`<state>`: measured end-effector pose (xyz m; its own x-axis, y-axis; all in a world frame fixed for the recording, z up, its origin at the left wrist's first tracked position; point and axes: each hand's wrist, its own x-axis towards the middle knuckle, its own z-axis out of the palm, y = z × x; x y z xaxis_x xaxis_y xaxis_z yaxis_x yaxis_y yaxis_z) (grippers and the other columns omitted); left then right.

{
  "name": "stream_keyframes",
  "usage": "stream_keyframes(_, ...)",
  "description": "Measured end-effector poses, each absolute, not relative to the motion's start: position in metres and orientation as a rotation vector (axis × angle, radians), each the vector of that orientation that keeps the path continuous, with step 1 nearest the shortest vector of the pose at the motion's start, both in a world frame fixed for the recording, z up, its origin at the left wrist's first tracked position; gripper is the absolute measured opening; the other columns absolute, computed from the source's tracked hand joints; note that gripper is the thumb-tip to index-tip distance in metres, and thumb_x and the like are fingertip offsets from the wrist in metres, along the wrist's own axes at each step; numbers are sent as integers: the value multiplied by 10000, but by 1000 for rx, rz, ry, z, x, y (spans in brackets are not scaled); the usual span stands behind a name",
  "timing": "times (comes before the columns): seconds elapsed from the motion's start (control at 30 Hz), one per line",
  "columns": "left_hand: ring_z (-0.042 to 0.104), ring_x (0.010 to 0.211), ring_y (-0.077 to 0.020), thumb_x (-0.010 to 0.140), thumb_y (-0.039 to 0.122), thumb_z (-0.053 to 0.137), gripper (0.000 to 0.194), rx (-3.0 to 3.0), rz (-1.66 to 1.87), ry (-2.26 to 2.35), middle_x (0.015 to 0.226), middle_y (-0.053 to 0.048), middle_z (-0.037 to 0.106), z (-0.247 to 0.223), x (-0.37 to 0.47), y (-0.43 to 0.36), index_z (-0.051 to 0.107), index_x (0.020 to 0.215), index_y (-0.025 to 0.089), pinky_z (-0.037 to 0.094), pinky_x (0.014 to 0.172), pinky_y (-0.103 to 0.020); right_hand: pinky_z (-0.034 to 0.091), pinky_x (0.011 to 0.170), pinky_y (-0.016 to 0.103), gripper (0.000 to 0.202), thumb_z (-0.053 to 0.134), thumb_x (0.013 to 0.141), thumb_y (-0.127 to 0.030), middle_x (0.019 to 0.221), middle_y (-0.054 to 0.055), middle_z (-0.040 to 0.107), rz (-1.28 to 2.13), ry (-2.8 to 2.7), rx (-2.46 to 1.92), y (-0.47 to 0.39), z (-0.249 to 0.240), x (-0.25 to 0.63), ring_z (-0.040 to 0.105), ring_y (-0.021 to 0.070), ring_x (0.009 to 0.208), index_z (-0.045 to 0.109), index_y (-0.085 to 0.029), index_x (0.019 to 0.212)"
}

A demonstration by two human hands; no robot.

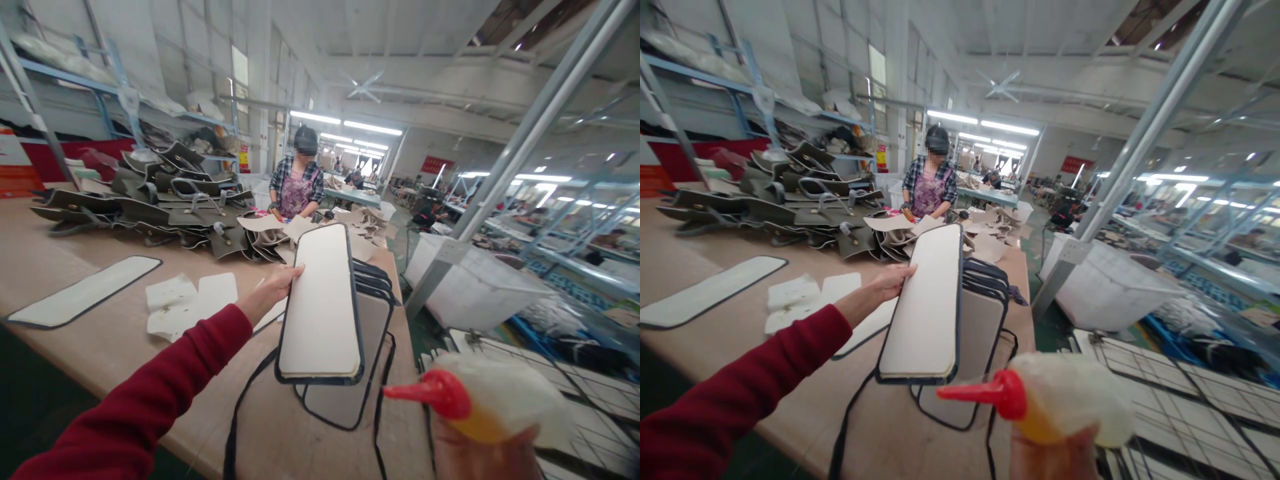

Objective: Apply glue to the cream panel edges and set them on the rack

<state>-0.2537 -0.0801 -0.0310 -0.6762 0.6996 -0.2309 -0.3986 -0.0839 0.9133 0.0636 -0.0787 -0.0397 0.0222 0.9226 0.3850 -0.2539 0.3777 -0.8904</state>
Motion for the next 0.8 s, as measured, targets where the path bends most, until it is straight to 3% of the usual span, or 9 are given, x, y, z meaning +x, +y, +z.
stream_keyframes(0.17,602,468,-126,709,75,712,98,352,1878,1433,570,-59,672,-28,-247,-83,639,643,80,509,511,-230,434,1013,404,482,613,790,-480,1307,2,546,1315,-787,-569,-65,-17,65,504,229,1199,566,-265,1220)
stream_keyframes(0.3,581,434,-122,733,74,684,113,369,1867,1443,540,-54,662,-27,-240,-84,642,629,81,484,471,-227,454,1001,362,393,630,808,-388,1343,-33,516,1269,-858,-424,-59,-6,66,479,187,1223,595,-267,1181)
stream_keyframes(0.47,585,438,-135,752,77,662,141,413,1815,1446,534,-63,661,-28,-231,-81,647,612,78,471,454,-233,481,954,371,463,773,657,-352,1223,-6,602,1175,-979,-313,-45,-5,64,545,200,1129,646,-247,1090)
stream_keyframes(0.7,568,432,-129,609,142,813,177,423,1794,1450,536,-55,660,-30,-230,-78,645,615,87,478,479,-243,532,749,265,516,839,551,-226,888,7,684,1104,-1127,-475,-36,-34,79,629,140,751,658,-188,1032)
stream_keyframes(0.8,570,434,-128,620,144,808,186,395,1808,1473,523,-48,650,-32,-236,-80,631,603,90,485,481,-245,548,594,272,490,823,585,-350,836,63,695,1218,-1284,-635,-47,-56,97,649,196,702,664,-169,1011)
